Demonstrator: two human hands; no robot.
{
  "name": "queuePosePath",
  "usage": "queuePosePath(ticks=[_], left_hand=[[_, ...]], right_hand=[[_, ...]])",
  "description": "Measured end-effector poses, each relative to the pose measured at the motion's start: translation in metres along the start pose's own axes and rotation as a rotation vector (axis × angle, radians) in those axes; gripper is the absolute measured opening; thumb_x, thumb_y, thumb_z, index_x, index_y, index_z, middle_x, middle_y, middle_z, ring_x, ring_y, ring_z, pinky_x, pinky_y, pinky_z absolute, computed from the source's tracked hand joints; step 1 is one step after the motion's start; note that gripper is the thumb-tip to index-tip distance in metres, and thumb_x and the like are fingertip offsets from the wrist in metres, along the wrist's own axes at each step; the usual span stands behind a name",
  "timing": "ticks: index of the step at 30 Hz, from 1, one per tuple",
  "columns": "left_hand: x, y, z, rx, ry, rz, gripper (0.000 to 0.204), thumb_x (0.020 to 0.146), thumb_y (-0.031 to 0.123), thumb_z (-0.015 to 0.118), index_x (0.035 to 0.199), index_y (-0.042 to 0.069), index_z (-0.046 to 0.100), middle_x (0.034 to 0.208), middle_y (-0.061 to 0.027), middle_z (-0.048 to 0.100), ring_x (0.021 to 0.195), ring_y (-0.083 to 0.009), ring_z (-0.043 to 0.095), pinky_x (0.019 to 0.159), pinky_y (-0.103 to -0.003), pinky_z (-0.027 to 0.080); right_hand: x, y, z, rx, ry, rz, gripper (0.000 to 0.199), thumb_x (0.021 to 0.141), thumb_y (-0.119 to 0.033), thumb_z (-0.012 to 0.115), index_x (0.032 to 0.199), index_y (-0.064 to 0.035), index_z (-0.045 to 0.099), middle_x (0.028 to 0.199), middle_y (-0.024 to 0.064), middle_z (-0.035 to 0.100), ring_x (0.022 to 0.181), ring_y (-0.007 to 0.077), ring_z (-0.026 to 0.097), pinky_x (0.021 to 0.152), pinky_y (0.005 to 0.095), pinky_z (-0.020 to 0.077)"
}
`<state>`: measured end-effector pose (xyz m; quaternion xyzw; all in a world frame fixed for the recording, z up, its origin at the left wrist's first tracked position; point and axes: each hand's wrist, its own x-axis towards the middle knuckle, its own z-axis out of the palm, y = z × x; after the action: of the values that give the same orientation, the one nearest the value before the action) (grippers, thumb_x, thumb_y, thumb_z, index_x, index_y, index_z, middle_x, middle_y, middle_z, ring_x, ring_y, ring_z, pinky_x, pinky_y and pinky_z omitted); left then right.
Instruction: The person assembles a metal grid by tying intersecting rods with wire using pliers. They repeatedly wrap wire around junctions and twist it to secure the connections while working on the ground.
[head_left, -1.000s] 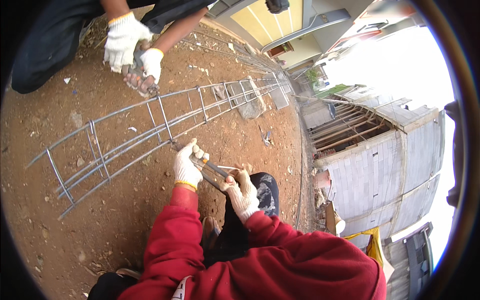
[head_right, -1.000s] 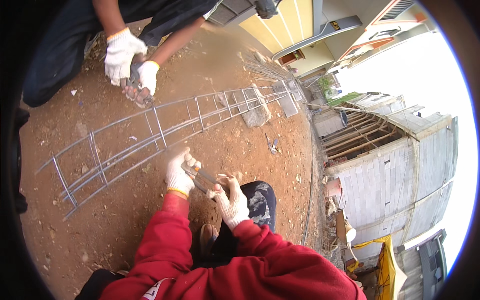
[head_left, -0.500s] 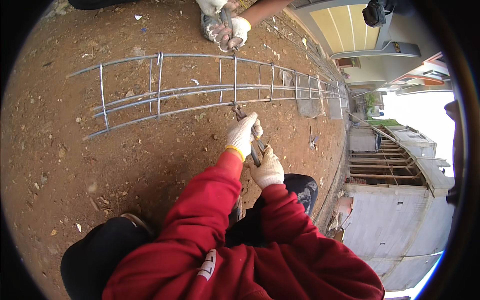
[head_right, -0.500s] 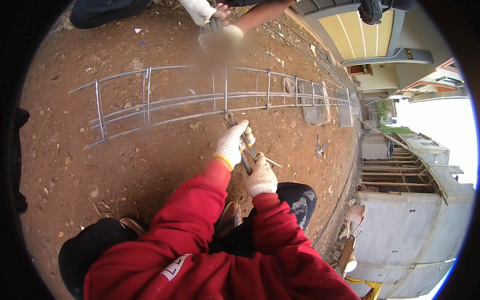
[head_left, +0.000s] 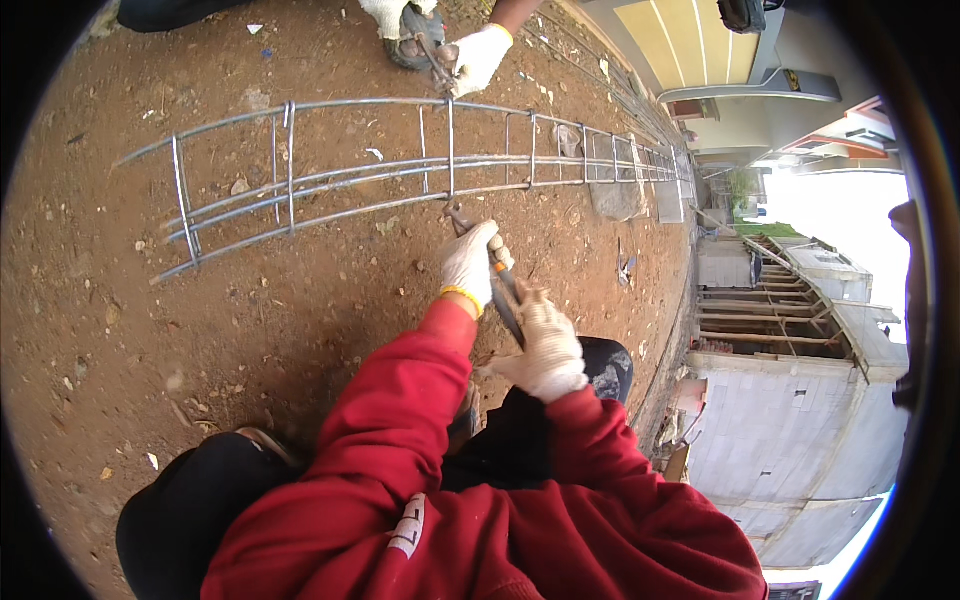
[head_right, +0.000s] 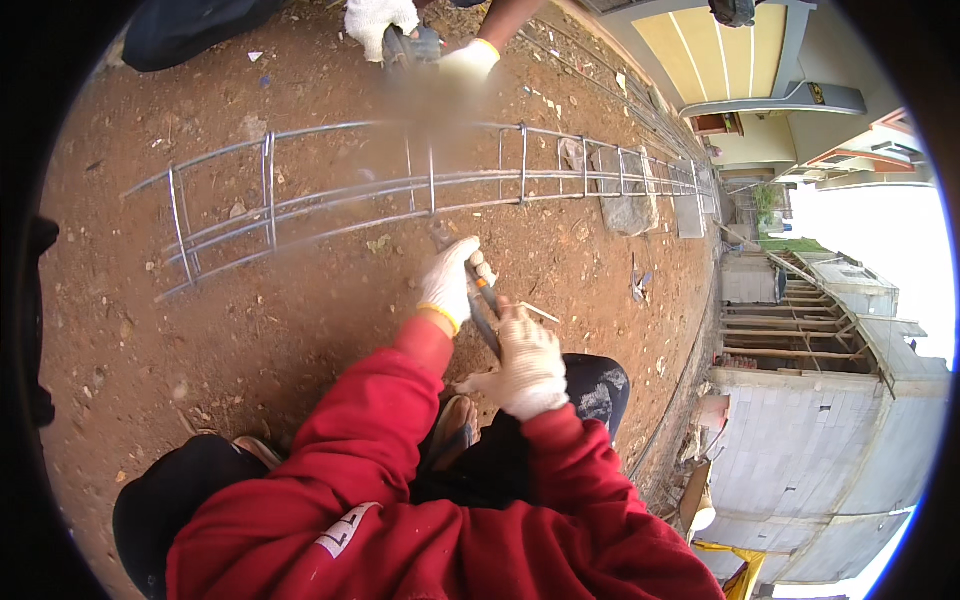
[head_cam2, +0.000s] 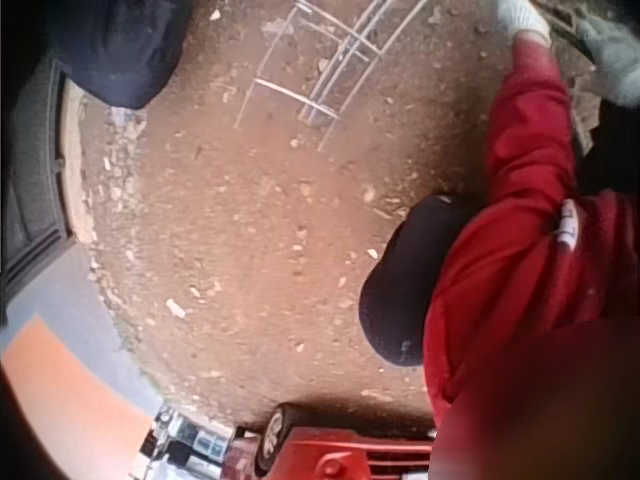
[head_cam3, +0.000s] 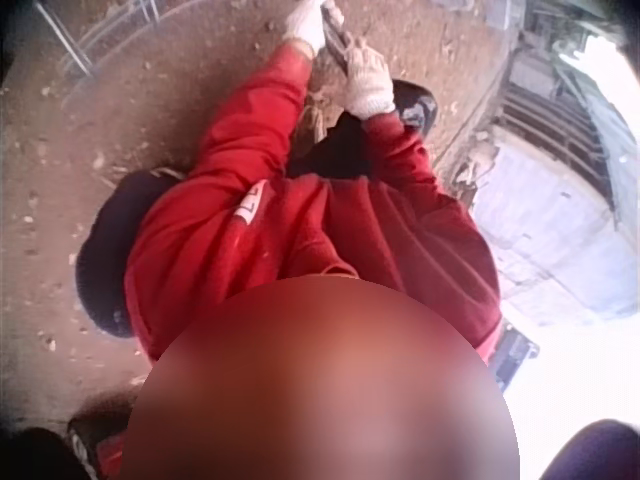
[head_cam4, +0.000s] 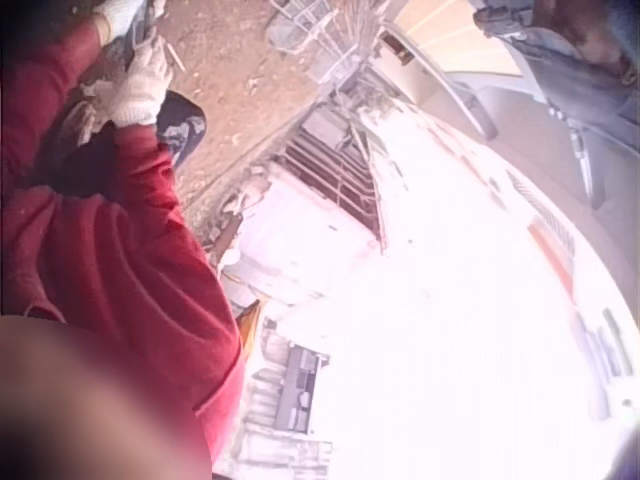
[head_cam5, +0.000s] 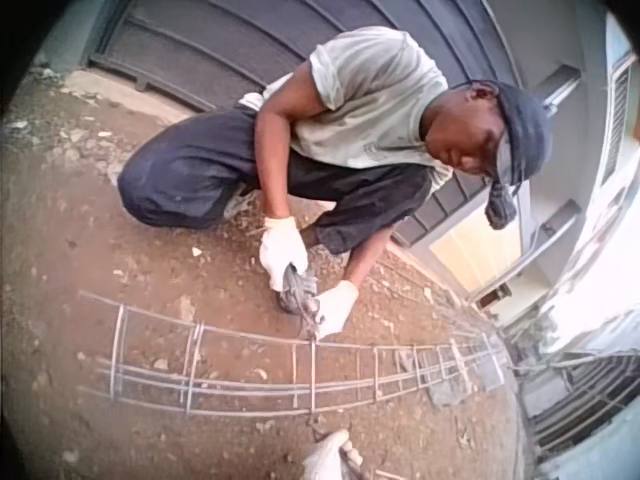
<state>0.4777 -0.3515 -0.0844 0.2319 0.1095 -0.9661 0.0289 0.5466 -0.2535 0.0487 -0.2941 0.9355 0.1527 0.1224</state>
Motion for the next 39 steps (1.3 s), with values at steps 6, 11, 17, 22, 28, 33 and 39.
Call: queuePosePath(ticks=[6,11,17,22,28,33,39], left_hand=[[-0.021,-0.010,0.002,0.640,0.511,0.150,0.061,0.073,0.043,0.081,0.107,-0.004,0.062,0.092,-0.0163,0.066,0.081,-0.0274,0.065,0.069,-0.040,0.050],[-0.055,0.001,-0.012,0.532,0.635,0.382,0.080,0.082,0.050,0.071,0.133,-0.007,0.045,0.124,-0.0208,0.059,0.111,-0.0306,0.060,0.093,-0.038,0.047],[-0.065,0.070,-0.035,0.219,0.685,1.217,0.079,0.096,0.048,0.055,0.149,-0.003,0.028,0.148,-0.0216,0.040,0.136,-0.0290,0.041,0.112,-0.038,0.032],[-0.076,0.137,-0.076,0.186,0.333,1.051,0.053,0.094,0.038,0.063,0.135,0.006,0.055,0.136,-0.0113,0.056,0.122,-0.0211,0.054,0.105,-0.035,0.041],[-0.090,0.149,-0.074,0.409,0.011,0.962,0.041,0.096,0.035,0.061,0.127,0.008,0.060,0.111,-0.0055,0.066,0.095,-0.0141,0.061,0.086,-0.033,0.050],[-0.089,0.151,-0.070,0.495,0.195,1.010,0.042,0.098,0.036,0.059,0.126,0.006,0.057,0.109,-0.0054,0.064,0.090,-0.0122,0.057,0.082,-0.032,0.047],[-0.087,0.137,-0.061,0.667,0.187,0.999,0.049,0.092,0.025,0.068,0.135,0.008,0.052,0.112,-0.0060,0.063,0.083,-0.0098,0.059,0.069,-0.027,0.049]], right_hand=[[0.009,0.023,0.033,2.224,-0.961,0.520,0.037,0.090,-0.030,0.068,0.114,-0.0027,0.059,0.075,0.0062,0.065,0.060,0.0181,0.062,0.049,0.0300,0.0475],[0.012,0.038,0.055,0.789,-0.573,0.389,0.046,0.086,-0.036,0.069,0.117,-0.0027,0.063,0.085,0.0165,0.070,0.073,0.0270,0.068,0.064,0.0360,0.0526],[0.039,0.020,0.030,-0.014,-0.571,-0.195,0.071,0.079,-0.045,0.071,0.136,-0.0066,0.051,0.100,0.0258,0.067,0.098,0.0404,0.066,0.084,0.0460,0.0513],[0.062,0.030,-0.003,-0.420,-0.850,-0.492,0.072,0.079,-0.048,0.071,0.135,-0.0069,0.052,0.106,0.0267,0.066,0.102,0.0408,0.064,0.088,0.0480,0.0504],[0.127,0.129,0.034,-0.334,-0.594,-0.525,0.045,0.082,-0.035,0.068,0.119,-0.0100,0.066,0.099,0.0191,0.070,0.091,0.0369,0.069,0.078,0.0463,0.0544],[0.148,0.228,0.097,-0.163,-0.304,-0.033,0.033,0.083,-0.025,0.067,0.112,-0.0084,0.067,0.098,0.0176,0.071,0.092,0.0339,0.069,0.076,0.0466,0.0544],[0.082,0.239,0.152,0.246,-0.590,0.195,0.062,0.085,-0.011,0.068,0.142,-0.0164,0.044,0.112,0.0141,0.067,0.089,0.0258,0.071,0.075,0.0377,0.0577]])
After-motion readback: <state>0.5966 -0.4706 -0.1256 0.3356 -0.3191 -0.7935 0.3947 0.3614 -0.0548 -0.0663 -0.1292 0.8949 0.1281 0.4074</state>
